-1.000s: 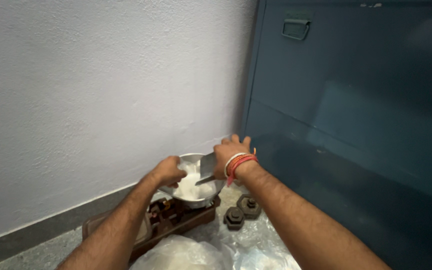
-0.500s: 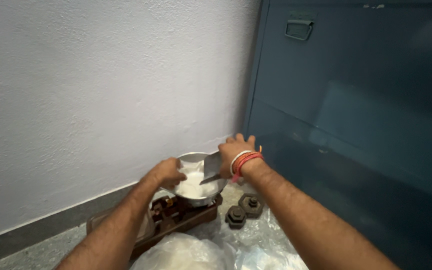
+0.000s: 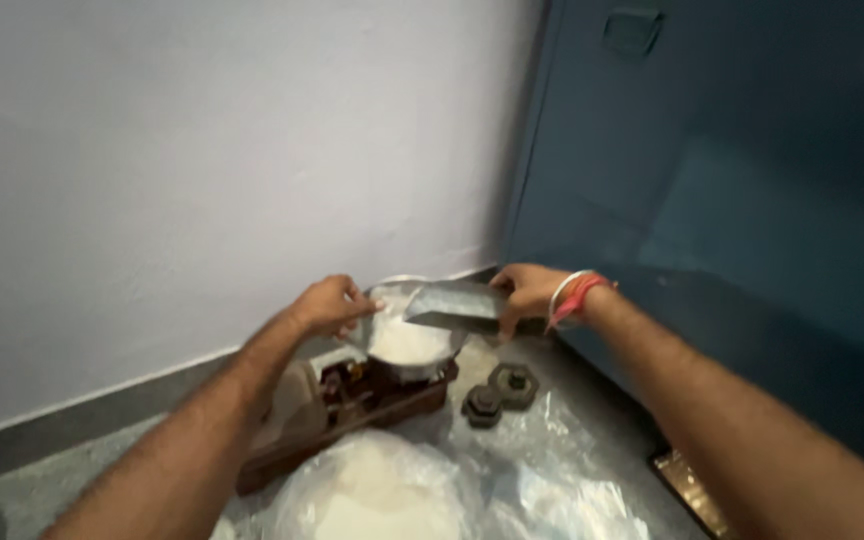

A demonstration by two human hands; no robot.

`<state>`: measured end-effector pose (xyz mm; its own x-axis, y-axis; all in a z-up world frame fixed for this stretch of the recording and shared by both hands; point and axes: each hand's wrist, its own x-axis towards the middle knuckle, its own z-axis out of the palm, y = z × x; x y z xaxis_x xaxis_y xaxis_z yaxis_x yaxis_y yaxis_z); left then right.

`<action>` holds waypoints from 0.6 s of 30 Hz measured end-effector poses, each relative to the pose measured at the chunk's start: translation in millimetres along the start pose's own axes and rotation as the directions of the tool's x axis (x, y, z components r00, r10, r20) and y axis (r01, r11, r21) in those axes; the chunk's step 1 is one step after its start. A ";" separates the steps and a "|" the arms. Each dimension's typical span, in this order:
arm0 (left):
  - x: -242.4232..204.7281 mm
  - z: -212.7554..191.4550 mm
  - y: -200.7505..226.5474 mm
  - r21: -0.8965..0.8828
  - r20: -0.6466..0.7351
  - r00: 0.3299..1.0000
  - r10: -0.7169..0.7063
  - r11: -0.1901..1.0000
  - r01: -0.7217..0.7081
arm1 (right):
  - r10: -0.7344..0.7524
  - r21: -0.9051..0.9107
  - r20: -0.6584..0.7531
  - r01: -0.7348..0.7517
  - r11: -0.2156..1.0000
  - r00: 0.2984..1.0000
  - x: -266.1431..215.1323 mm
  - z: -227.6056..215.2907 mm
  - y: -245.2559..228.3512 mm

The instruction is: The person scoops a white powder from a large bag using a metal scoop and pours it into a metal bowl placed on a mechanical scale. They repeatedly add powder, adjust the bowl, and tie off small plastic bags containing the powder.

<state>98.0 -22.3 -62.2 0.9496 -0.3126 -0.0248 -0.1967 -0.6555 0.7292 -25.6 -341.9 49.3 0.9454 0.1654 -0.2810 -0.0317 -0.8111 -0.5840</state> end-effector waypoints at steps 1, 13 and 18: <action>-4.1 -0.9 -3.4 0.007 0.054 0.999 -0.002 1.000 0.002 | -0.016 0.004 0.019 0.016 1.000 1.000 -4.5 2.7 0.1; -62.9 37.5 -24.6 0.376 0.383 0.917 -0.116 0.926 -0.040 | -0.170 -0.425 0.309 0.296 0.856 0.936 -15.2 102.3 8.2; -102.3 80.5 -37.2 0.459 0.491 0.848 -0.198 0.886 -0.059 | -0.098 -0.675 0.188 0.201 0.710 0.977 -33.9 173.6 24.7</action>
<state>-11.5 -21.3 -141.9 0.7245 -0.4732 -0.5012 -0.3426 -0.8782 0.3338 -114.8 -270.2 -87.8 0.8662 0.3462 -0.3603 0.3860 -0.9215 0.0426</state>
